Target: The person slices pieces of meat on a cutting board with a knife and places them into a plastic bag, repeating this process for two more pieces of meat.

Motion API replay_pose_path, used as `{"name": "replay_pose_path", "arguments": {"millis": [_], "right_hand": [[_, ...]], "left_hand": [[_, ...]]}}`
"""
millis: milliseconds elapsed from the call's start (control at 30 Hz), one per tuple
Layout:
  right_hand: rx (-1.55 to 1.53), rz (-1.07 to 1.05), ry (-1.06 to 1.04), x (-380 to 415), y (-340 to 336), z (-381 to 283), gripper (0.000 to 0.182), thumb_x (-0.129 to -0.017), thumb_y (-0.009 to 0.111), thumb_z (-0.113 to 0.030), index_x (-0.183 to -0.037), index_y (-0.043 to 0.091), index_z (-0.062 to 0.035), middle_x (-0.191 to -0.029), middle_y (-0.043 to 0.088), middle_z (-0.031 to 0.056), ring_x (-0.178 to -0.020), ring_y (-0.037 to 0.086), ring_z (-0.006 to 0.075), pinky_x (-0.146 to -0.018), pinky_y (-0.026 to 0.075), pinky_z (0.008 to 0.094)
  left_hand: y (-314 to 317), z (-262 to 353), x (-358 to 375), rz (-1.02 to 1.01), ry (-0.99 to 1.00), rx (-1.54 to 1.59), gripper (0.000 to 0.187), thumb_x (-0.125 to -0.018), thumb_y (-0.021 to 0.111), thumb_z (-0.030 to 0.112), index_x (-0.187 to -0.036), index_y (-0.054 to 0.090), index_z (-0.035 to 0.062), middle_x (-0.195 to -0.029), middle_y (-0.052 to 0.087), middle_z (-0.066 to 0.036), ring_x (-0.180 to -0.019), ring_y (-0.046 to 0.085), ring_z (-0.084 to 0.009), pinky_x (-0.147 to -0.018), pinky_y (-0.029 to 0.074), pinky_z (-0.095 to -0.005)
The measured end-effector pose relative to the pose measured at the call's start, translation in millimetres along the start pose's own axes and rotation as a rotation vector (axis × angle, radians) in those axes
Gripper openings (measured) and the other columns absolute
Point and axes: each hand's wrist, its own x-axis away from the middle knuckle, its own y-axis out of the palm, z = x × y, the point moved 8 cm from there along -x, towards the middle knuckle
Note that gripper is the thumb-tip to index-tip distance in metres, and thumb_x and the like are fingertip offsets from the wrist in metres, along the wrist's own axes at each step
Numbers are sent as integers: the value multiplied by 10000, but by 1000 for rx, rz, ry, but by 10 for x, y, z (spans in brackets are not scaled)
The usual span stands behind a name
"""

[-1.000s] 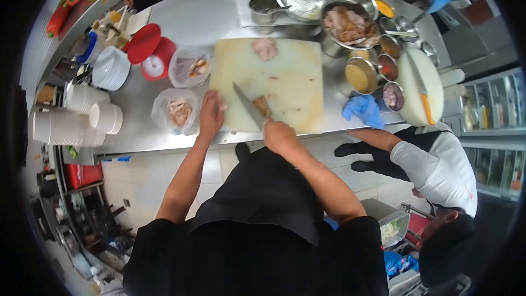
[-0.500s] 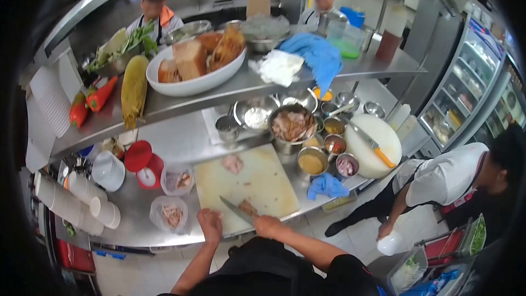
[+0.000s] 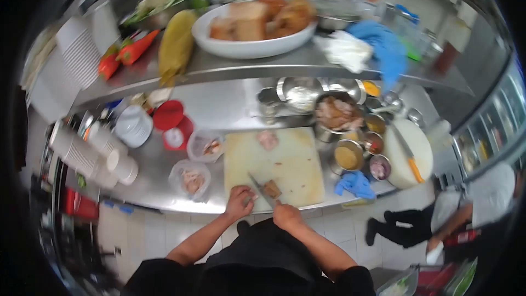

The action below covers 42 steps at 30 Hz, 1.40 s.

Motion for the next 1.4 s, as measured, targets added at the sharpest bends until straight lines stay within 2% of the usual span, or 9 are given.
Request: {"name": "replay_pose_path", "arguments": {"millis": [400, 500, 567, 600, 633, 733, 967, 1167, 1400], "right_hand": [[109, -45, 36, 61, 53, -291, 300, -963, 470, -261, -1055, 501, 23, -864, 670, 286, -852, 663, 466, -775, 516, 554], [91, -11, 33, 42, 66, -205, 302, -961, 440, -227, -1075, 544, 33, -886, 674, 284, -838, 671, 449, -766, 516, 554], [50, -60, 42, 16, -31, -198, 292, -979, 444, -254, -1039, 574, 0, -847, 670, 250, -796, 668, 427, -714, 517, 544], [76, -18, -63, 64, -134, -252, 261, -981, 456, -237, -995, 580, -7, -780, 662, 236, -743, 660, 425, -642, 517, 531], [17, 107, -51, 86, -306, -269, 226, -977, 476, -212, -947, 574, -10, -709, 644, 240, -691, 645, 441, -592, 510, 528], [-37, 217, -62, 194, -526, -354, 197, -969, 503, -184, -937, 530, 8, -650, 623, 253, -652, 631, 462, -609, 505, 551], [58, -34, -61, 127, -417, -511, 145, -938, 497, -115, -916, 511, 28, -665, 636, 254, -674, 657, 448, -663, 536, 524], [100, -96, -76, -14, -345, -553, 143, -853, 486, -40, -953, 511, 59, -764, 668, 258, -749, 680, 428, -687, 545, 513], [92, -37, 19, -50, -71, -438, 204, -875, 471, -74, -1005, 504, 80, -711, 657, 270, -687, 679, 426, -645, 548, 532]], "left_hand": [[-94, -41, -20, -51, 5, 53, 244, -704, 615, 72, -946, 639, 84, -1033, 580, -111, -1065, 543, -328, -938, 410, -449], [75, -199, 58, -95, 0, 95, 214, -686, 602, 80, -892, 615, 24, -999, 612, -179, -971, 563, -375, -872, 436, -478], [2, -196, 71, 125, -59, 154, 183, -707, 582, 94, -870, 605, 12, -933, 611, -187, -908, 566, -397, -834, 441, -489], [-19, -185, 71, 109, -215, 175, 189, -713, 560, 98, -882, 604, 24, -949, 596, -176, -932, 552, -387, -856, 443, -463], [-71, -156, -3, 133, -94, 246, 217, -702, 548, 85, -905, 602, 30, -955, 581, -168, -942, 538, -378, -867, 448, -439], [-199, -152, -9, 188, -148, 107, 275, -661, 581, 25, -936, 591, 16, -993, 553, -168, -958, 545, -355, -861, 469, -414], [-153, -105, -131, 97, -147, -19, 222, -690, 655, 66, -908, 620, 68, -979, 568, -123, -968, 550, -320, -858, 451, -405], [-73, -106, -143, 30, -134, -111, 138, -700, 691, 92, -827, 637, 91, -958, 590, -71, -943, 541, -290, -847, 406, -403], [-92, -133, -131, 39, -119, -92, 118, -693, 687, 102, -799, 640, 81, -929, 592, -83, -944, 542, -287, -834, 406, -411]]}}
